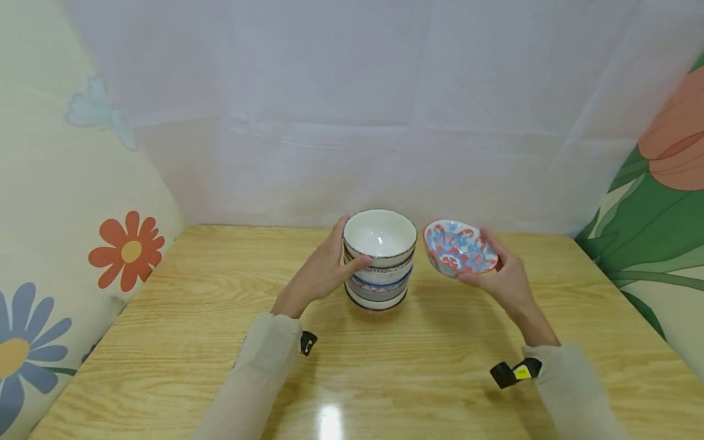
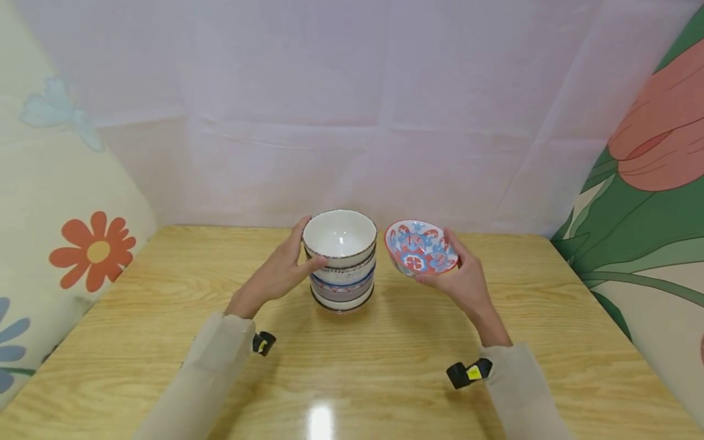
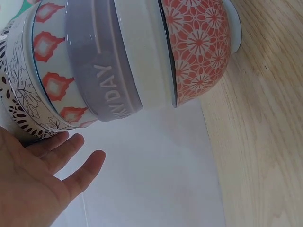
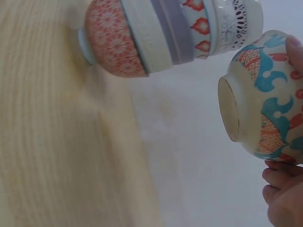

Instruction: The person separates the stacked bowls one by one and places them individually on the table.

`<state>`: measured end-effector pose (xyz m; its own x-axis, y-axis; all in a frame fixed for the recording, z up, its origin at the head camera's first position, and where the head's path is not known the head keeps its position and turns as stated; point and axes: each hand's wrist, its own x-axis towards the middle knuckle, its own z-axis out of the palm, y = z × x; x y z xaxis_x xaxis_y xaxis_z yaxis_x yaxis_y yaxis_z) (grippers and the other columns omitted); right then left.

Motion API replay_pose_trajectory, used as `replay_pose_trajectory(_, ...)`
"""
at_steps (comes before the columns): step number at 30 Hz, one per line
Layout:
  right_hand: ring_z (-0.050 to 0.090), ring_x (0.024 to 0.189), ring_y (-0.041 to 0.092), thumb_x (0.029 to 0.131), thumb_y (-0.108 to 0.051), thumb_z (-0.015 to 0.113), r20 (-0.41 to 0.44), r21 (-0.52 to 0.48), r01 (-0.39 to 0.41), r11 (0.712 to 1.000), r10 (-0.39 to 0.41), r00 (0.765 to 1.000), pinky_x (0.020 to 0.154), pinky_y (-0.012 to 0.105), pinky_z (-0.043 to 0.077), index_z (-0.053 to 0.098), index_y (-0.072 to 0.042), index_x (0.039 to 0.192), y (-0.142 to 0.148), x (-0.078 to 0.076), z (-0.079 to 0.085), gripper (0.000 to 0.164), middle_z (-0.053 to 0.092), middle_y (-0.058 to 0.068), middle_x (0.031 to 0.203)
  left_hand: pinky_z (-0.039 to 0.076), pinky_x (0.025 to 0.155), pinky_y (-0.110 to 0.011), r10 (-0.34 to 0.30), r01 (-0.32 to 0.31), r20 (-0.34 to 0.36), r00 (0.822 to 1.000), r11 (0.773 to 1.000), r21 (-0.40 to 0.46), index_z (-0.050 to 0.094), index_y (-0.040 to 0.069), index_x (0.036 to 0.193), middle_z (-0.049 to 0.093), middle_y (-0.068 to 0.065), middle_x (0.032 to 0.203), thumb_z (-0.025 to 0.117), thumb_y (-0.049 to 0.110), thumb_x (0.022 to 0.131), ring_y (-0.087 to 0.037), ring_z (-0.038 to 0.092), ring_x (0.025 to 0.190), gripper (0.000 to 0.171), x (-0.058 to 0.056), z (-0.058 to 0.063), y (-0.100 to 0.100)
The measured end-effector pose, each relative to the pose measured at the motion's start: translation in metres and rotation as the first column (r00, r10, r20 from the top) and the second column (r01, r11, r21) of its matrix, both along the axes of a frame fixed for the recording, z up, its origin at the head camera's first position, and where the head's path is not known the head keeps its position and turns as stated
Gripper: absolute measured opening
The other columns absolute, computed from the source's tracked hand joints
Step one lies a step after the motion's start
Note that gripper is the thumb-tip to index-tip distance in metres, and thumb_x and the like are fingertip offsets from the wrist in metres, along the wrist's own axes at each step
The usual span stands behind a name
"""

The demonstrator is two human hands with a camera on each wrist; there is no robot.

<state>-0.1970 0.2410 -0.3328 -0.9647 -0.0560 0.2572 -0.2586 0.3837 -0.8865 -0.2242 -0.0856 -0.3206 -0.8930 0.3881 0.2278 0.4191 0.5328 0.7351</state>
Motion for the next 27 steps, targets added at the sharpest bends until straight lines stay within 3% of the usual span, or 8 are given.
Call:
replay_pose_trajectory(12,0.044,0.115,0.006,0.074,-0.003,0.079,0.041,0.047,0.023,0.999,-0.025,0.999,0.082,0.002,0.041,0.021,-0.002,0.151,0.005,0.000,-0.032,0.095,0.028,0.021,0.153,0.032,0.109,-0.055,-0.011,0.012,-0.017,1.000,1.000,0.014,0.006,0.018,0.153,0.032,-0.015,0.151,0.040,0.086,0.066,-0.031,0.035,0.138,0.116,0.001,0.000,0.000)
replay_pose_trajectory(16,0.044,0.125,0.016,0.074,-0.004,0.080,0.060,0.050,0.016,0.999,-0.019,0.998,0.084,0.000,0.038,0.021,-0.002,0.151,0.005,-0.001,-0.040,0.097,0.027,0.020,0.154,0.034,0.109,-0.054,-0.011,0.012,-0.023,1.000,1.000,0.017,0.008,0.018,0.153,0.035,-0.015,0.150,0.041,0.086,0.067,-0.031,0.037,0.137,0.115,0.000,0.000,0.000)
replay_pose_trajectory(19,0.036,0.134,0.034,0.073,-0.008,0.082,0.092,0.076,0.010,0.997,-0.017,0.996,0.086,-0.002,0.033,0.020,-0.003,0.151,0.005,-0.001,-0.044,0.100,0.027,0.021,0.154,0.034,0.109,-0.054,-0.012,0.013,-0.022,1.000,1.000,0.017,0.008,0.018,0.153,0.035,-0.016,0.150,0.041,0.086,0.066,-0.031,0.037,0.137,0.115,0.001,0.000,0.000)
replay_pose_trajectory(27,0.032,0.137,0.036,0.071,-0.012,0.084,0.133,0.115,0.003,0.993,-0.019,0.991,0.087,-0.004,0.027,0.020,-0.001,0.151,0.002,0.000,-0.055,0.103,0.026,0.023,0.153,0.033,0.109,-0.054,-0.016,0.016,-0.023,1.000,1.000,0.023,0.008,0.017,0.153,0.036,-0.016,0.149,0.041,0.085,0.067,-0.031,0.037,0.137,0.114,0.001,0.000,0.000)
